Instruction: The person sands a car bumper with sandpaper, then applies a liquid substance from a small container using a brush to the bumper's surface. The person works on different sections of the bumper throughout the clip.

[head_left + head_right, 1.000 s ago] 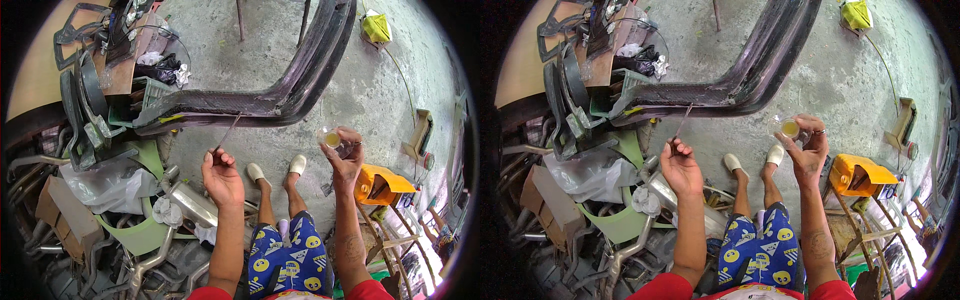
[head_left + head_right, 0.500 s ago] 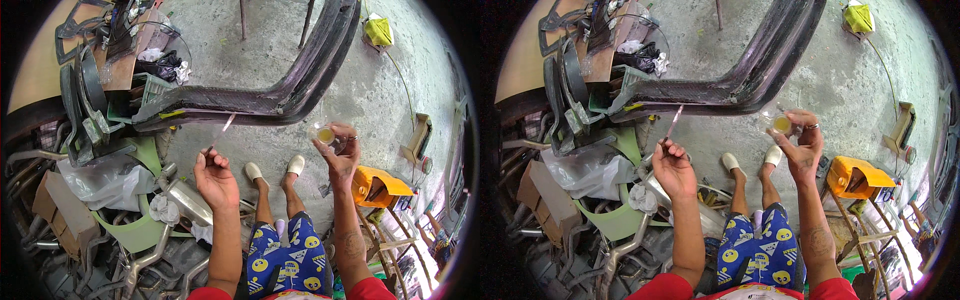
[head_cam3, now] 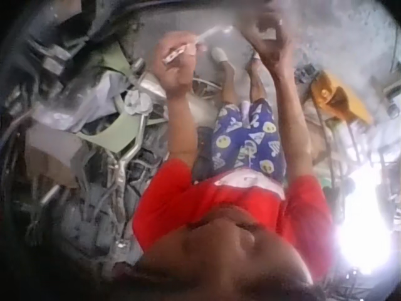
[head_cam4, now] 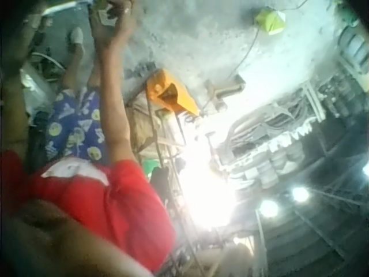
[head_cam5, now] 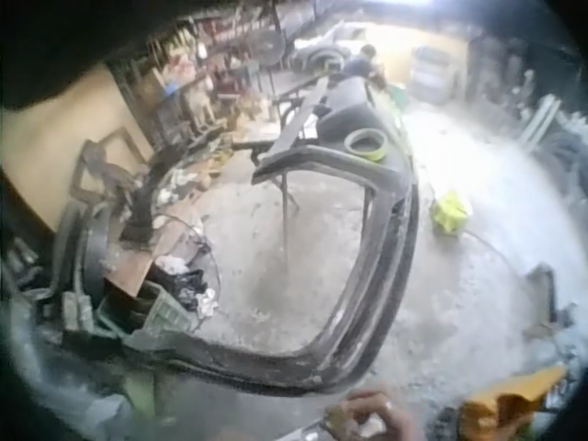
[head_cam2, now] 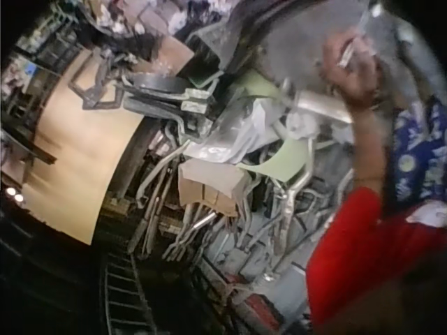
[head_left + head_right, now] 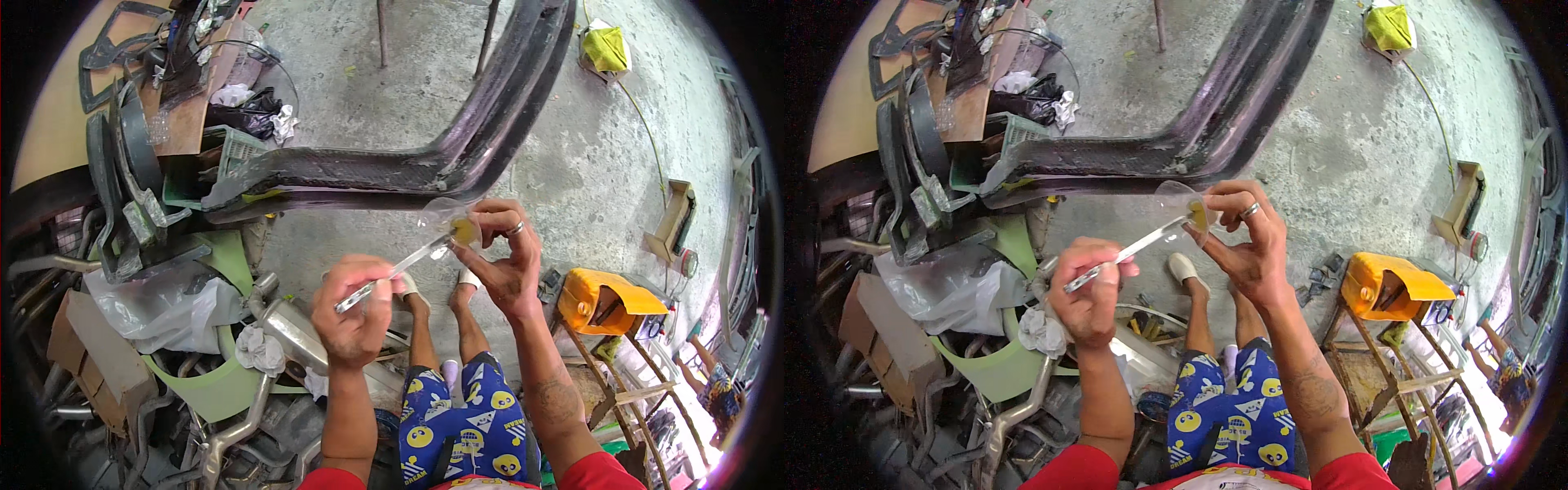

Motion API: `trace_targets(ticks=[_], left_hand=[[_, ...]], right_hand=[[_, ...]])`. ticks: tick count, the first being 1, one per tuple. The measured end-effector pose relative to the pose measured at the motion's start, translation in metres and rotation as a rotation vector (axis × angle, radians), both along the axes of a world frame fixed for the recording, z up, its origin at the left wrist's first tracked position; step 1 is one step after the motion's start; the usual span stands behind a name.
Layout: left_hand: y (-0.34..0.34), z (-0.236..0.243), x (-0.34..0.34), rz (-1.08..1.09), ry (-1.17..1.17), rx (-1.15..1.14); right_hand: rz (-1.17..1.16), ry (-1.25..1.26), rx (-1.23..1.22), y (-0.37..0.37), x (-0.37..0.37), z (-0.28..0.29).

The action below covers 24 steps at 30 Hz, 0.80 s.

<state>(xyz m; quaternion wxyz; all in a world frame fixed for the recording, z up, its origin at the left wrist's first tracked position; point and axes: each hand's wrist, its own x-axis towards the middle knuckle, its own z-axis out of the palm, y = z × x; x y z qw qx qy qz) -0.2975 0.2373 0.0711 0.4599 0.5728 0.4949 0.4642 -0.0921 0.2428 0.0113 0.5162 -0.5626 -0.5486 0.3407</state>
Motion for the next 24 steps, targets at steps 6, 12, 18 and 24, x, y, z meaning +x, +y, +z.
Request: trace_targets(ticks=[6, 12, 18, 24], left_hand=[[-0.001, -0.028, -0.013, 0.138, -0.314, -0.185], [0.003, -0.033, -0.027, 0.373, -0.505, -0.112], [0.013, -0.029, -0.029, 0.396, -0.420, -0.082], [0.017, -0.027, -0.025, 0.419, -0.365, -0.095]], right_hand=[[-0.047, 0.064, -0.032, 0.001, -0.007, -0.003], [-0.133, 0.266, -0.141, 0.006, -0.014, 0.000], [-0.132, 0.354, -0.148, 0.004, -0.011, -0.007], [-0.132, 0.384, -0.150, -0.002, -0.004, -0.011]])
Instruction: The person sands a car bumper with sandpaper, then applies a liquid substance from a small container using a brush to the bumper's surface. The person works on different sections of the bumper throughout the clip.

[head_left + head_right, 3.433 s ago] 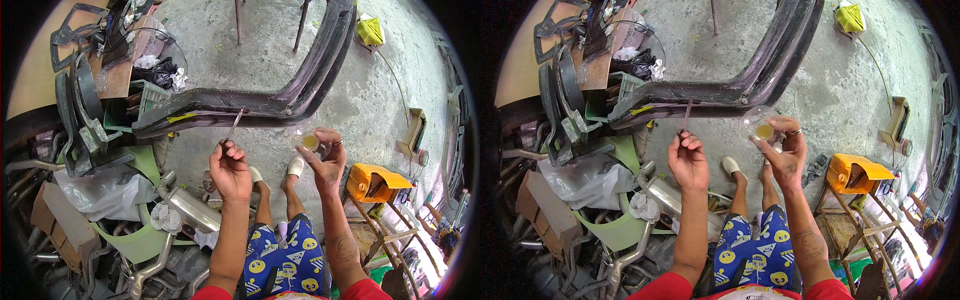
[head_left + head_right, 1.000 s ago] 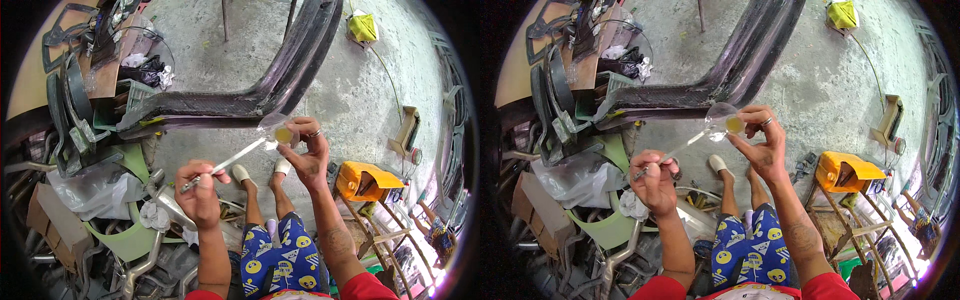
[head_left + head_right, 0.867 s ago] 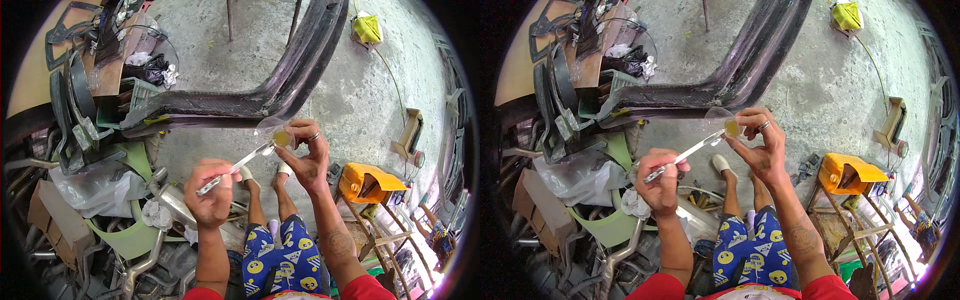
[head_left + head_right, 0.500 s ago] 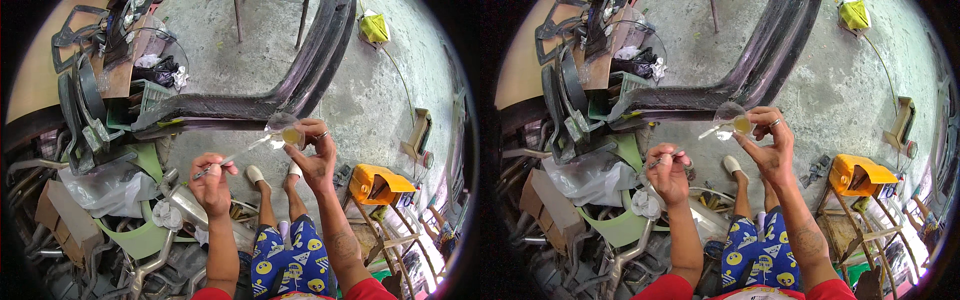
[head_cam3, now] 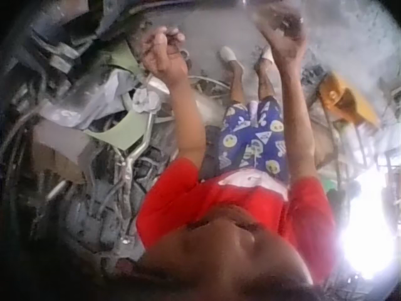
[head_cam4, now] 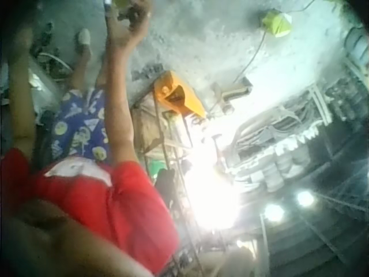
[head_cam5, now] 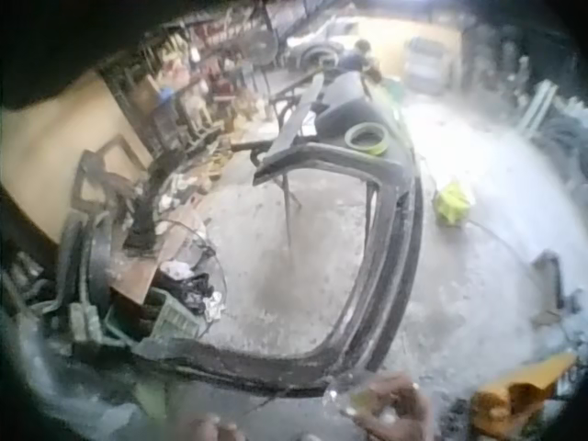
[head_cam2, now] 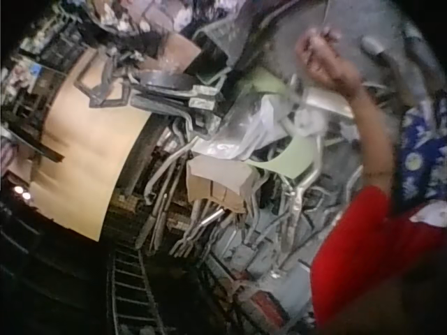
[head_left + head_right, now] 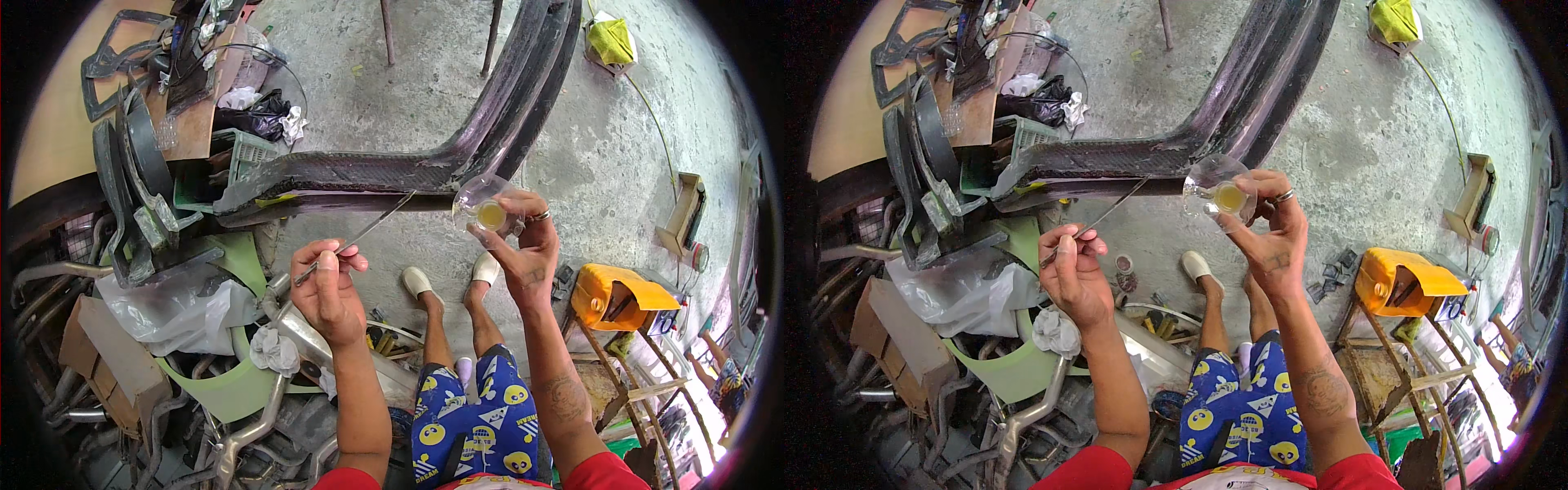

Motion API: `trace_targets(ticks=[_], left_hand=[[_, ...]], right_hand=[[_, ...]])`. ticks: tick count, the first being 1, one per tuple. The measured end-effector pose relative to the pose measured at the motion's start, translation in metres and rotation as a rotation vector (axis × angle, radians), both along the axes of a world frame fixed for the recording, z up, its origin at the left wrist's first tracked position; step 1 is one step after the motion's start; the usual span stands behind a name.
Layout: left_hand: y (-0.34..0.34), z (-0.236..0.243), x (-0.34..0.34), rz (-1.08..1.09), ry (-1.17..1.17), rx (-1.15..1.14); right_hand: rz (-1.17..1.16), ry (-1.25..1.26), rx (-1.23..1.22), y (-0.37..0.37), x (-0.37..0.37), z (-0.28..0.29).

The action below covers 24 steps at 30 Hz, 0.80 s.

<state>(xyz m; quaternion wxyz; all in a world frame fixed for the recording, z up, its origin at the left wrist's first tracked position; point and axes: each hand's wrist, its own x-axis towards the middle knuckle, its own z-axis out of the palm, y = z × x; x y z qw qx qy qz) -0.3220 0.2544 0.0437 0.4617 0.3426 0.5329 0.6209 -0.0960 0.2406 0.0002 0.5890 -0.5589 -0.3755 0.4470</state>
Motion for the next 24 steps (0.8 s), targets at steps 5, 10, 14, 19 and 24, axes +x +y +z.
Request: trace_targets(ticks=[5, 10, 14, 19, 24], left_hand=[[0.002, -0.001, 0.001, 0.027, 0.025, -0.012], [0.003, -0.003, 0.000, 0.052, -0.068, -0.025], [0.002, -0.011, 0.004, 0.074, -0.118, -0.058], [-0.001, -0.026, -0.007, 0.168, -0.413, -0.132], [-0.004, -0.034, 0.004, 0.153, -0.440, -0.152]], right_hand=[[0.009, 0.005, -0.046, -0.005, 0.006, -0.001], [0.014, -0.031, -0.035, -0.005, 0.012, 0.000], [0.008, -0.042, -0.017, -0.003, 0.013, 0.001], [0.029, -0.021, -0.033, -0.003, 0.017, 0.001], [-0.004, -0.044, -0.025, -0.004, 0.025, -0.001]])
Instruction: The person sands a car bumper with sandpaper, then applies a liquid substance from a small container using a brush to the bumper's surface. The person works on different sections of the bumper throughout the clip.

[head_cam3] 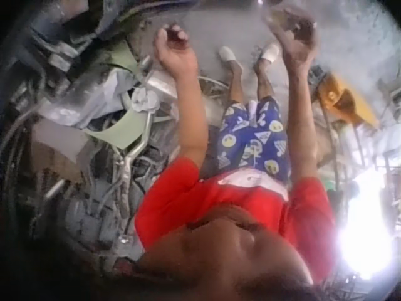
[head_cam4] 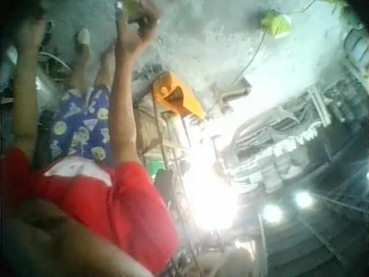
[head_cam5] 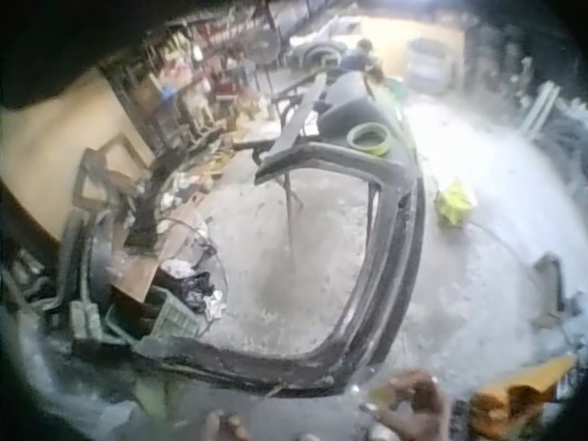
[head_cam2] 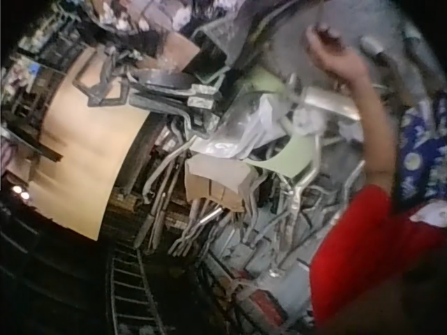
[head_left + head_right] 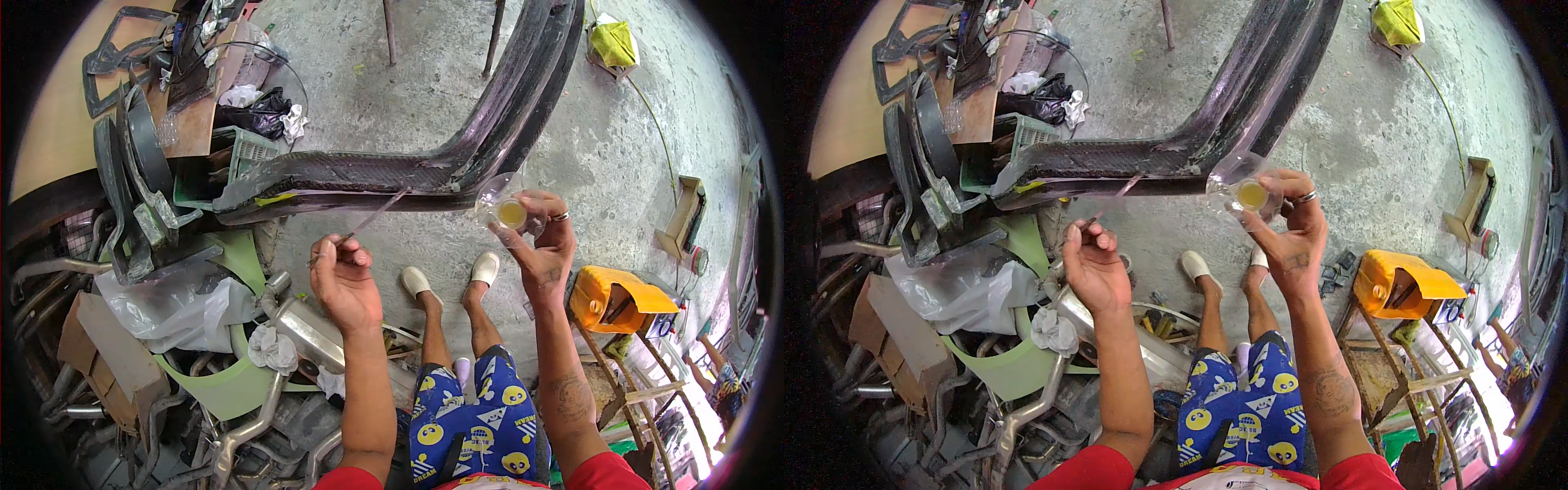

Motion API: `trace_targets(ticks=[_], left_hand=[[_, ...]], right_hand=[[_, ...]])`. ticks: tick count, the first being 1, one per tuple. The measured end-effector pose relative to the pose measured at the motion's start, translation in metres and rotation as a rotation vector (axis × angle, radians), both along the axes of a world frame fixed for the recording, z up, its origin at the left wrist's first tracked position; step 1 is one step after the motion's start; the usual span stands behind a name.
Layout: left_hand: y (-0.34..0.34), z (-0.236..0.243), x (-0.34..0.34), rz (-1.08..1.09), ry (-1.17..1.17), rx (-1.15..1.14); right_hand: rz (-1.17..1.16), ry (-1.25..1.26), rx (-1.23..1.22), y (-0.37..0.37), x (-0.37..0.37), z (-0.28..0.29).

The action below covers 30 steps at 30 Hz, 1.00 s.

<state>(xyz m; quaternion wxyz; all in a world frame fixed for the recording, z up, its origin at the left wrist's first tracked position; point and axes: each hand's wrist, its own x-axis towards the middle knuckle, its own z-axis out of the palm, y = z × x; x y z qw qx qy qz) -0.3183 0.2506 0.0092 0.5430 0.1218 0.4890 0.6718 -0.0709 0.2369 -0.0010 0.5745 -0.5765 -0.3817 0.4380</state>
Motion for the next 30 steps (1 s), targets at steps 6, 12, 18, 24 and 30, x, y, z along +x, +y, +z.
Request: trace_targets(ticks=[6, 12, 18, 24, 30], left_hand=[[-0.002, -0.003, 0.005, 0.035, 0.057, -0.012], [-0.004, 0.001, 0.001, 0.062, 0.002, 0.027], [-0.002, -0.005, 0.002, 0.057, 0.050, 0.010], [-0.003, 0.003, -0.004, 0.127, -0.057, 0.062], [-0.006, -0.005, 0.004, 0.140, -0.121, 0.029]], right_hand=[[-0.096, 0.060, -0.032, -0.003, 0.010, -0.001], [-0.085, -0.041, -0.021, -0.006, 0.016, -0.004], [-0.086, -0.004, -0.014, -0.006, 0.012, -0.002], [-0.077, -0.027, -0.008, -0.006, 0.013, -0.002], [-0.088, -0.029, -0.006, -0.007, 0.012, -0.001]])
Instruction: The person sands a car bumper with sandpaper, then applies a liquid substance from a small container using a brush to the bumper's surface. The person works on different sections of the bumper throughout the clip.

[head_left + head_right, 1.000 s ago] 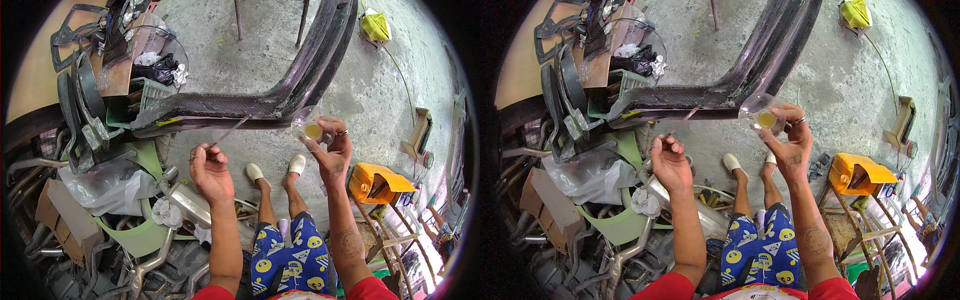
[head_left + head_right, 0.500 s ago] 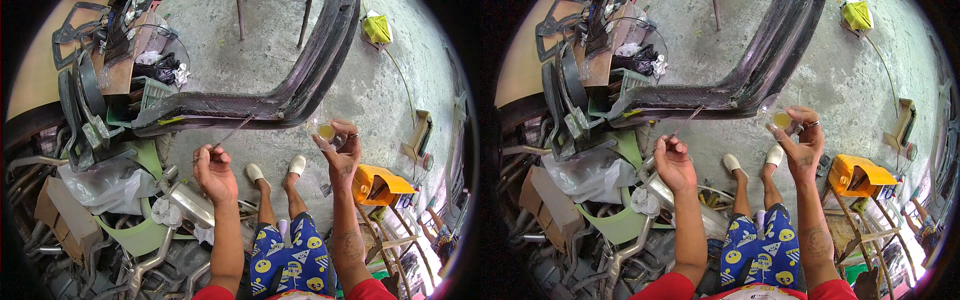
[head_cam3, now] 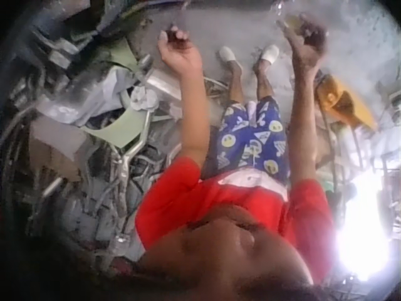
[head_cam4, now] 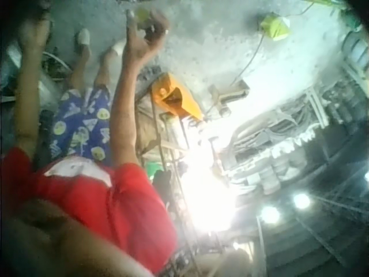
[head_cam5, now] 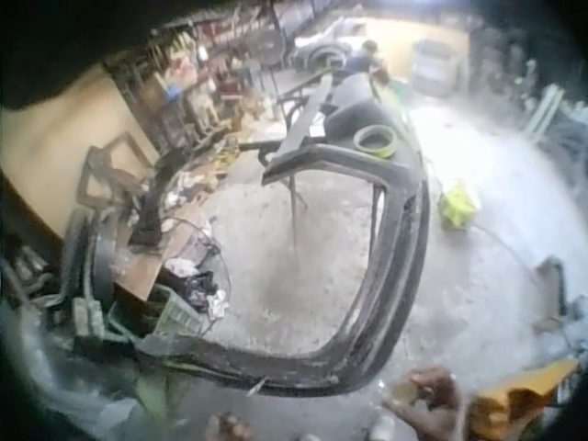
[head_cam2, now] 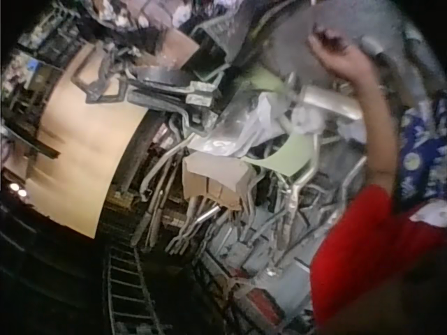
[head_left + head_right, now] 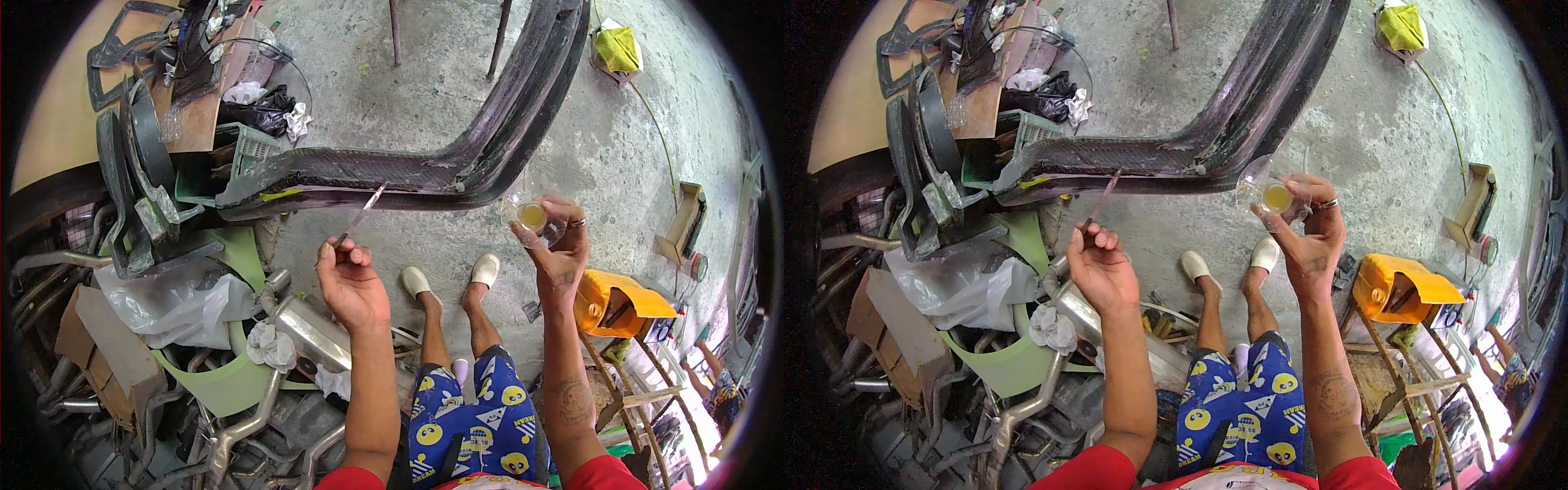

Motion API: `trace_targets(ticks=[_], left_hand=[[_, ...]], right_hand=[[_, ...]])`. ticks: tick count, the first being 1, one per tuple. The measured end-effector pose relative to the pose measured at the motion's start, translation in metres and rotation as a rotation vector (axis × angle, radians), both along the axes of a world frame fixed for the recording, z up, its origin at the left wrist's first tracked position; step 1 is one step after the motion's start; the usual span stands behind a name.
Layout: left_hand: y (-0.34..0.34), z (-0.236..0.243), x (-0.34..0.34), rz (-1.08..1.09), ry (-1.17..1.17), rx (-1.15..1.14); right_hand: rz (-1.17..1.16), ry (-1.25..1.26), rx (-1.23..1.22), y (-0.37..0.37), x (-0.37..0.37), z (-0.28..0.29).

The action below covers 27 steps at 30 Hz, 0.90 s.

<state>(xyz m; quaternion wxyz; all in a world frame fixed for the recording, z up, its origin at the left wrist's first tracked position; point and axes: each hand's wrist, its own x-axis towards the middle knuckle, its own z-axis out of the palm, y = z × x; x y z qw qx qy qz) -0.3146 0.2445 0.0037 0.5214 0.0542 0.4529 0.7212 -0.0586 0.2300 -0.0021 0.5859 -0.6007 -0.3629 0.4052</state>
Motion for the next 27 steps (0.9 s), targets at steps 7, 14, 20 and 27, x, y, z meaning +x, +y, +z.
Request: trace_targets(ticks=[7, 14, 20, 27], left_hand=[[-0.017, -0.012, 0.026, -0.068, -0.114, -0.117], [-0.011, -0.003, 0.022, -0.046, -0.123, -0.055], [-0.011, -0.017, 0.034, -0.064, -0.180, -0.051], [-0.038, -0.018, 0.043, -0.086, -0.300, -0.124]], right_hand=[[-0.007, 0.014, -0.014, -0.002, 0.004, -0.001], [0.001, -0.004, -0.001, -0.004, 0.011, -0.002], [0.011, 0.001, 0.012, -0.008, 0.015, -0.003], [0.021, 0.001, 0.007, -0.011, 0.022, -0.003]])
